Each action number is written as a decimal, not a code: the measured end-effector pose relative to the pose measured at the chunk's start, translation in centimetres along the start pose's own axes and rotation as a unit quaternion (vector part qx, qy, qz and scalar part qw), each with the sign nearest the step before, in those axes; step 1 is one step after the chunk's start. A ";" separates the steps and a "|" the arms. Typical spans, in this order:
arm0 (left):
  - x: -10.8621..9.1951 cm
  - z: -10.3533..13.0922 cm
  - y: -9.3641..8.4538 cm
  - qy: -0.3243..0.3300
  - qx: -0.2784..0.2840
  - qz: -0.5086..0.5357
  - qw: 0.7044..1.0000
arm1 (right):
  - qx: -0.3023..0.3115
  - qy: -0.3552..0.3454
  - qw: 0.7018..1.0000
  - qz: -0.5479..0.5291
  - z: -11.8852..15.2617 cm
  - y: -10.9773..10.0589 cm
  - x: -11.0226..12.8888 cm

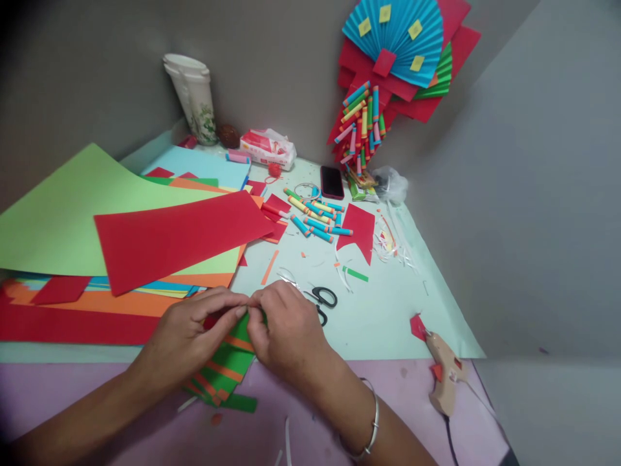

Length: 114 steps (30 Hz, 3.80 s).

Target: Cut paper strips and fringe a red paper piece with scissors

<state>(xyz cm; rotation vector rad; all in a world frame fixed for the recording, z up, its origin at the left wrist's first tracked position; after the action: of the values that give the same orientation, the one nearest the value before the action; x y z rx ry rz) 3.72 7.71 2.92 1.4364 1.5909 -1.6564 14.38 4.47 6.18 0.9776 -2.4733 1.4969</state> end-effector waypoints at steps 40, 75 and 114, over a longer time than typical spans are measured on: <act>-2.5 1.1 -1.4 0.125 -0.101 -0.039 0.986 | 0.096 0.395 0.842 -0.354 2.3 3.4 -4.7; -2.4 1.1 -1.2 0.142 -0.098 -0.036 0.984 | 0.107 0.435 0.803 -0.392 2.8 4.4 -4.9; 6.5 -0.5 -2.5 -0.240 -0.074 0.246 0.936 | 0.175 0.194 0.964 0.048 -1.8 0.1 -9.3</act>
<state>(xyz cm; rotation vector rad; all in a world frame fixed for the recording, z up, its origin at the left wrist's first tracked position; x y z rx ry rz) -0.67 10.98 -1.43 1.1158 0.9629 -1.4076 21.25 10.38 3.42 0.5338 -2.0490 1.9803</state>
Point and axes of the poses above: each hand's wrist, its own z-axis away from the middle knuckle, its own y-axis out of the palm, x = y × z, the point moved 10 cm from there along -z, towards the middle knuckle, and after that the axes turned 6 degrees about z, right-handed, at the moved point
